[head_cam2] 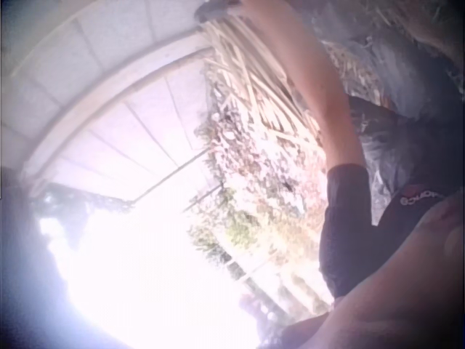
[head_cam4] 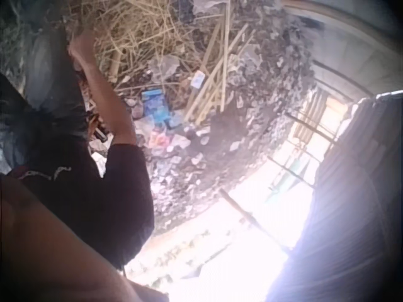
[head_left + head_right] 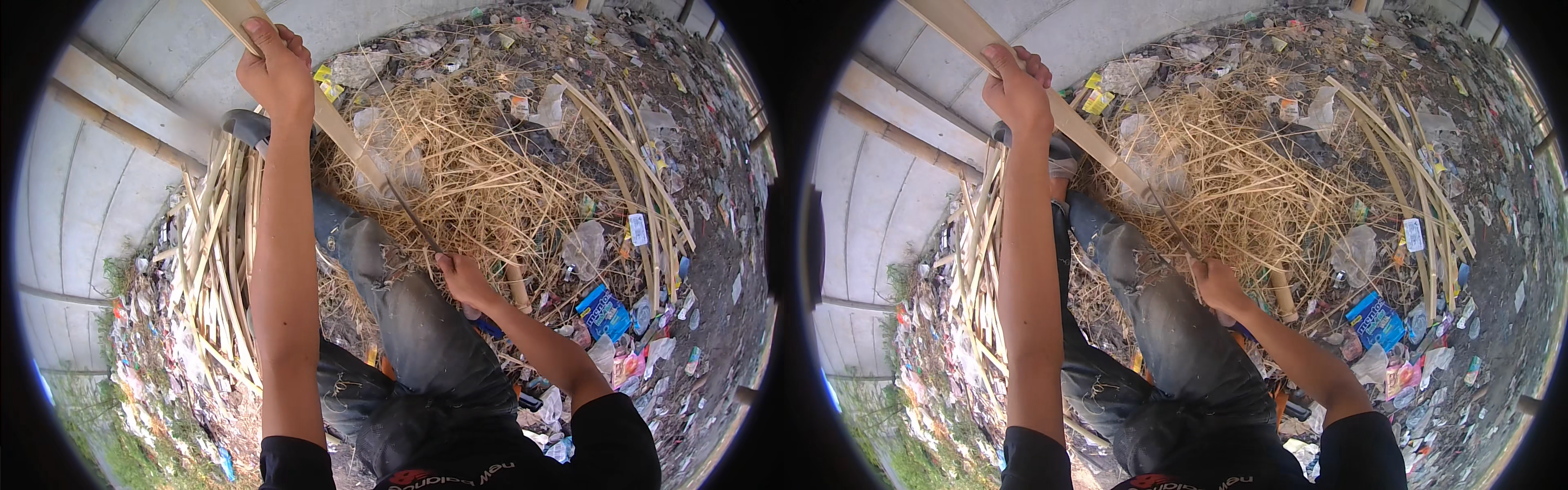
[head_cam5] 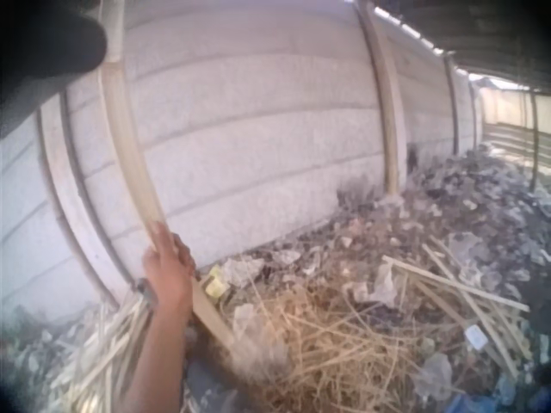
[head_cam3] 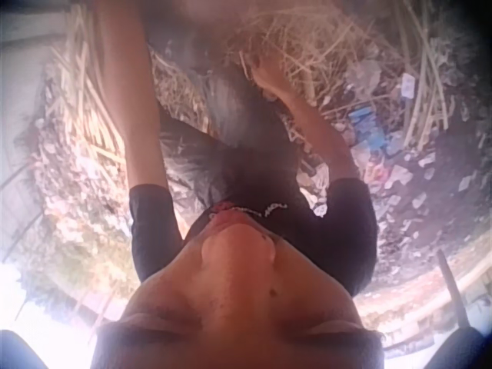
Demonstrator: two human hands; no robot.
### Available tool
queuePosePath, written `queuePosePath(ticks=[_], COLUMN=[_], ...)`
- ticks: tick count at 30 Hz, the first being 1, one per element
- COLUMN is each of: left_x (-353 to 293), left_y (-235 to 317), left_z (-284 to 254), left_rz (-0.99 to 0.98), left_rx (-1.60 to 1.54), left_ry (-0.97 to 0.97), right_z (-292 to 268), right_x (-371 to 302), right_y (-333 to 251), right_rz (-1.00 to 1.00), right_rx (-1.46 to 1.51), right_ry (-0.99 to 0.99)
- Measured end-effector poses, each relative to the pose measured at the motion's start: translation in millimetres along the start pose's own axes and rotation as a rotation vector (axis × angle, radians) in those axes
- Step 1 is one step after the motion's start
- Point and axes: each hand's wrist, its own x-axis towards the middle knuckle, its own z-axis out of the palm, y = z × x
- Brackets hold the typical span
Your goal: The person sits on the ground and uses a knife to split long bamboo poles into thin strips. They hold the bamboo against their legs and use a downward chopping motion to separate the material, occasionally adjusting the position of the pole.
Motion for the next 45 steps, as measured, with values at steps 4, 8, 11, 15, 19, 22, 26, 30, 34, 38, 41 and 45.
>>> queuePosePath(ticks=[4,8,11,15,19,22,26,30,34,38,41,45], left_x=[8,9,9,6,4,11,3,5,4,3,5,7], left_y=[-1,2,0,1,-4,-12,-7,-12,-11,-2,1,3], left_z=[-13,-23,-30,-28,-26,-33,-29,-25,-25,-37,-45,-58], left_rz=[-0.001,0.013,0.067,0.105,0.175,0.234,0.195,0.22,0.198,0.105,0.086,0.071], left_rx=[0.002,0.072,0.145,0.16,0.219,0.294,0.25,0.248,0.215,0.116,0.086,0.093], left_ry=[0.043,0.149,0.227,0.271,0.252,0.269,0.229,0.208,0.192,0.188,0.151,0.148], right_z=[-1,-24,-44,-9,20,0,-21,-19,12,-7,-35,-90], right_x=[4,9,11,14,24,27,24,24,31,34,6,3], right_y=[14,-43,-105,-84,-21,-49,-104,-142,-85,-14,-3,14], right_rz=[0.205,0.117,0.046,-0.187,-0.042,0.453,0.184,-0.12,-0.159,0.522,0.491,0.191], right_rx=[0.094,0.262,0.531,0.706,0.0,0.153,0.406,0.424,0.156,0.217,0.303,-0.07], right_ry=[-0.037,0.077,0.163,0.281,0.075,-0.214,-0.116,0.054,0.146,-0.179,-0.065,0.402])
